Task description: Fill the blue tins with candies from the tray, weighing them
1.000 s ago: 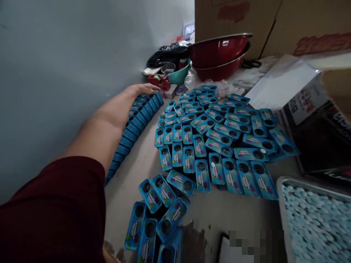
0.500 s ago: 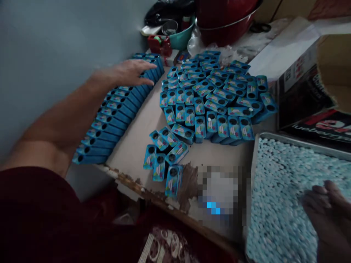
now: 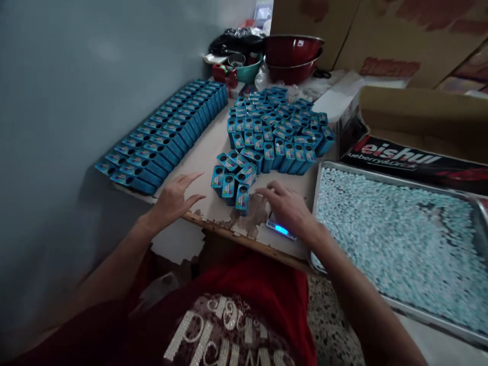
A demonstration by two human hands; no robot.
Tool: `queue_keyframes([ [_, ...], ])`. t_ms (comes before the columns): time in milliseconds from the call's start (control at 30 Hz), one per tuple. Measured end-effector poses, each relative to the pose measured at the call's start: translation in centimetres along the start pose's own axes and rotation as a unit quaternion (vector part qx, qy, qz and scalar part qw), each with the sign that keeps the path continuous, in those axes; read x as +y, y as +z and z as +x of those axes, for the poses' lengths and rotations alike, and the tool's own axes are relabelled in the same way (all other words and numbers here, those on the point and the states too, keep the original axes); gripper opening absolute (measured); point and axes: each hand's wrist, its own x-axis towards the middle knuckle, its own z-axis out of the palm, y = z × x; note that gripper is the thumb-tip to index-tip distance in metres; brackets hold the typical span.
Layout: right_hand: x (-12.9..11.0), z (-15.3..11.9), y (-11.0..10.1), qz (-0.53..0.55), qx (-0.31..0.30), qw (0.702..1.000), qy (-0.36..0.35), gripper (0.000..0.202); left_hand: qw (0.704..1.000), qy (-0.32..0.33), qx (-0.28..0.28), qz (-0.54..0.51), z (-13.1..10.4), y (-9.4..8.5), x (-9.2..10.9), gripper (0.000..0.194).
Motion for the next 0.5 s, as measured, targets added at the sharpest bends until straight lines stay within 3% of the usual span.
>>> queue_keyframes([
  [100,-1.9,4.0,2.5,-0.066,-0.114,0.989,-0.068,0.052,1.0,0.014,-0.005,0.0,-0.8,-0.3,0.8,0.059],
  [200,-1.0,6.6,3.8,-0.107,-0.163,0.977,-0.083,0.035,1.0,0.017,-0.008,-0.017,-2.4,-1.6,0.9,0.054],
  [267,0.2,7.0,3.7,-0.114,-0.171,0.975,-0.08,0.019,1.0,0.003,-0.004,-0.027,-3.7,-2.2,0.1,0.051],
  [333,1.6,5.9,2.9,-0.103,-0.152,0.982,-0.054,0.008,0.999,-0.012,0.001,-0.031,-4.9,-2.1,-1.2,0.047],
  [500,4.1,-0.9,-0.1,-0.111,-0.033,0.986,0.12,0.029,0.999,-0.037,0.006,-0.027,-6.3,0.8,-3.7,0.046],
])
